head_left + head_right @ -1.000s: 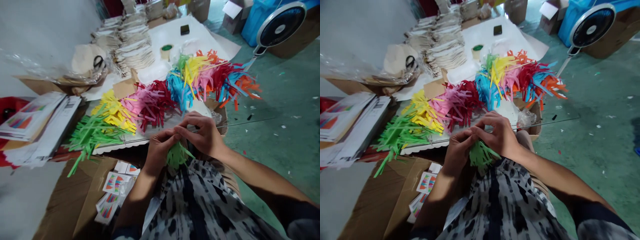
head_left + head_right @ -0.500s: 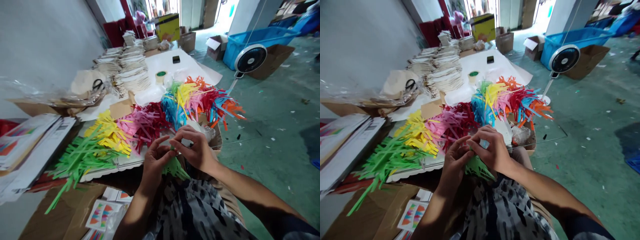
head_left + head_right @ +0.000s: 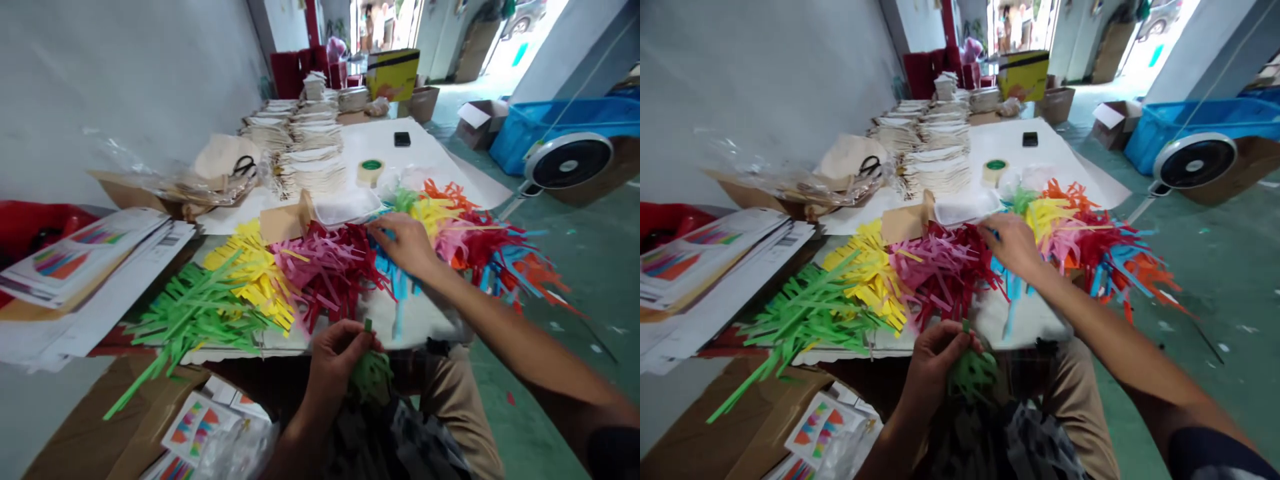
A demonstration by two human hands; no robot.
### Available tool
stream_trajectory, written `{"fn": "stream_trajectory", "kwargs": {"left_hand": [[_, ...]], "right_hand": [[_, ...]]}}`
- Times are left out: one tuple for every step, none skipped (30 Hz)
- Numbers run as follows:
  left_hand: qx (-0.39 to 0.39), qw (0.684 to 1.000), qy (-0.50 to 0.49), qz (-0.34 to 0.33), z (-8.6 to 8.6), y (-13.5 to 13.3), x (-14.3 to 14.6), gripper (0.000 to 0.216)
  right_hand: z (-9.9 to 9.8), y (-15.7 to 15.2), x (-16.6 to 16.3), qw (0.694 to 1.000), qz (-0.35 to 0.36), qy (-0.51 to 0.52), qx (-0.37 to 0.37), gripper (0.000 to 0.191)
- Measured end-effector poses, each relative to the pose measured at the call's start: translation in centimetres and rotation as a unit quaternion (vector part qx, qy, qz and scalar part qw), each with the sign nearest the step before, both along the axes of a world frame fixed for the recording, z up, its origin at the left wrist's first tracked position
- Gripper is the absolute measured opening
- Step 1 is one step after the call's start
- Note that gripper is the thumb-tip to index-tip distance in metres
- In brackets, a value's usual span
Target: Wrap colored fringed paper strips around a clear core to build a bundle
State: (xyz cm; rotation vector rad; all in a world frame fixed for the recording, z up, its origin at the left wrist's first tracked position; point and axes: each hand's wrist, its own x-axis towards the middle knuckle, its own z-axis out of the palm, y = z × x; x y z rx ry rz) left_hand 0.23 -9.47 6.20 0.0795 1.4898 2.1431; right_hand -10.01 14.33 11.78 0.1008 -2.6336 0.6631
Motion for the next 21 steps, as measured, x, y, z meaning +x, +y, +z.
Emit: {"fn": "stream_trajectory", "kwargs": {"left_hand": [[0.002,1.0,-0.01,0.002,-0.3,-0.3,-0.3,0.03],[-0.001,1.0,-0.015,0.007,-0.7,-0.5,-0.6,0.031],[-0.007,1.0,-0.015,0.014,-1.0,-0.6,-0.9,0.031],[-0.015,1.0,-0.01,0.022,-1.2,-0.8,-1.3,0.031],[-0.024,0.999,-0.003,0.028,-1.5,-0.8,-1.7,0.031],[-0.03,0.999,0.003,0.031,-1.7,-0.9,-2.1,0.031],[-0.034,0.999,0.005,0.032,-2.0,-1.0,-2.4,0.031],[-0.037,0.999,0.005,0.03,-2.2,-1.0,-2.6,0.03],[-0.039,0.999,0.001,0.026,-2.4,-1.0,-2.8,0.03],[-0.039,0.999,-0.003,0.022,-2.5,-1.1,-2.9,0.03],[-0.038,0.999,-0.008,0.022,-2.6,-1.1,-2.9,0.029],[-0.035,0.999,-0.013,0.024,-2.6,-1.1,-2.8,0.029],[-0.03,0.999,-0.017,0.026,-2.6,-1.1,-2.8,0.029],[-0.024,0.999,-0.02,0.03,-2.5,-1.2,-2.8,0.028],[-0.019,0.999,-0.021,0.033,-2.4,-1.2,-2.8,0.028],[-0.017,0.999,-0.019,0.038,-2.3,-1.2,-2.8,0.028],[-0.016,0.999,-0.015,0.041,-2.1,-1.2,-2.8,0.028],[-0.017,0.999,-0.009,0.044,-2.0,-1.2,-2.9,0.028],[-0.016,0.999,-0.004,0.046,-1.8,-1.2,-2.9,0.028],[-0.014,0.999,-0.001,0.047,-1.8,-1.1,-2.9,0.028],[-0.011,0.999,0.001,0.047,-1.7,-1.1,-2.9,0.028]], "right_hand": [[0.1,0.4,-2.9,0.998,-0.026,-0.047,0.043,0.03],[0.2,0.5,-5.8,0.995,-0.033,-0.07,0.057,0.031],[0.2,0.5,-8.4,0.993,-0.034,-0.089,0.069,0.031],[0.0,0.3,-10.7,0.991,-0.031,-0.107,0.076,0.031],[-0.3,0.0,-12.7,0.989,-0.023,-0.122,0.08,0.029],[-0.6,-0.3,-14.4,0.987,-0.014,-0.138,0.086,0.027],[-1.0,-0.7,-15.7,0.984,-0.006,-0.153,0.091,0.025],[-1.5,-1.0,-16.7,0.981,0.0,-0.167,0.095,0.023],[-1.9,-1.3,-17.4,0.979,0.004,-0.178,0.098,0.021],[-2.3,-1.5,-17.9,0.978,0.004,-0.185,0.101,0.019],[-2.6,-1.6,-18.1,0.977,0.001,-0.188,0.102,0.016],[-2.8,-1.6,-18.2,0.977,-0.004,-0.186,0.101,0.014],[-3.0,-1.6,-18.1,0.978,-0.01,-0.181,0.099,0.013],[-3.0,-1.6,-17.9,0.98,-0.016,-0.173,0.096,0.013],[-3.0,-1.5,-17.6,0.982,-0.023,-0.163,0.091,0.014],[-2.9,-1.3,-17.4,0.985,-0.028,-0.149,0.085,0.015],[-2.7,-1.2,-17.1,0.987,-0.032,-0.135,0.079,0.016],[-2.4,-1.2,-16.8,0.989,-0.036,-0.121,0.072,0.017],[-2.2,-1.1,-16.6,0.991,-0.038,-0.108,0.063,0.017],[-1.8,-1.1,-16.3,0.993,-0.04,-0.096,0.053,0.017],[-1.5,-1.2,-16.0,0.994,-0.041,-0.087,0.042,0.017]]}}
